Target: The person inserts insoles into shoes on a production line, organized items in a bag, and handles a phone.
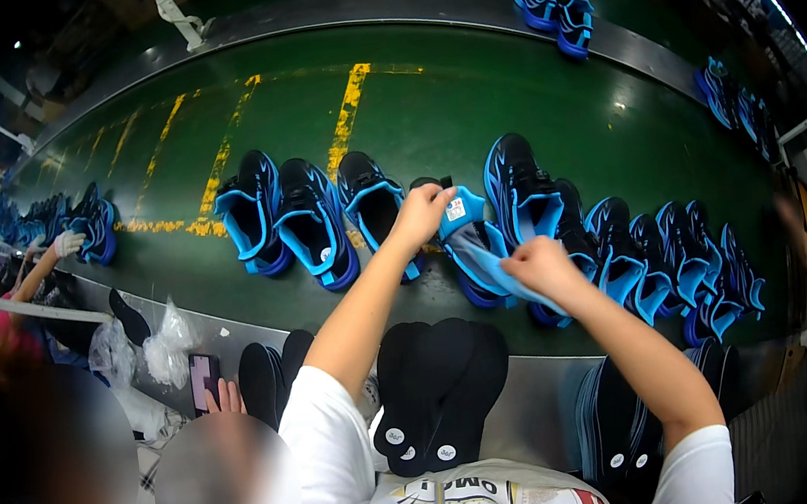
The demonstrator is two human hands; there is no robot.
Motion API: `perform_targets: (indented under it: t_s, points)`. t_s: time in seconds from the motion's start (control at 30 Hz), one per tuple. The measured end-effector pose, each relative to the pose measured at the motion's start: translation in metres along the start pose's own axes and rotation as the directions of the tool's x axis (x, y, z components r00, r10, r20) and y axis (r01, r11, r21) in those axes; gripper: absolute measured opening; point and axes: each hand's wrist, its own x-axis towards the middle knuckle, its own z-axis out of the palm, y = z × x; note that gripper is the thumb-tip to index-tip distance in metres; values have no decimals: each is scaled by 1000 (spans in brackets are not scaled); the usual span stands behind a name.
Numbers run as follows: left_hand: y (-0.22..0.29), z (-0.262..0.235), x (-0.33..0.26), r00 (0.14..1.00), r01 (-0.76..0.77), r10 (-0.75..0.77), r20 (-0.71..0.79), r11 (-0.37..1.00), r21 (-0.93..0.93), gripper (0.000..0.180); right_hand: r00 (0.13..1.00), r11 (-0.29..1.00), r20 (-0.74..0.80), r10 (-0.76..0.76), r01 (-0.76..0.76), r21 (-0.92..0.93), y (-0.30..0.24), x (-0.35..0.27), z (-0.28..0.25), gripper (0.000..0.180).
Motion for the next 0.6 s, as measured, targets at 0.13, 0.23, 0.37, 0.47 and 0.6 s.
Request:
perform_targets:
  t_s: [0.13, 0.23, 0.37, 0.47, 0.6]
  points:
    - [-21, 5, -14, 994, -107, 108, 16, 992, -71, 26, 983, 926, -50, -176, 148, -348, -3, 24, 73, 14]
    - [-5, 11, -23, 980, -175, 189, -57, 965, 195, 35, 938, 827, -61, -341, 268, -494, 15, 31, 84, 15]
    - [-6, 7, -33, 966, -141, 202, -158, 933, 331, 43, 824, 733, -208, -527, 317, -602, -6, 3, 55, 28]
    - [-14, 4, -25, 993, -51, 64, -102, 991, 125, 43, 966, 867, 257, -17, 143, -478, -21, -1, 29, 28]
    - [-23, 5, -20, 996, -91, 91, -3, 996, -6, 38, 942, 843, 303, -146, 279, -461, -7, 12, 27, 16]
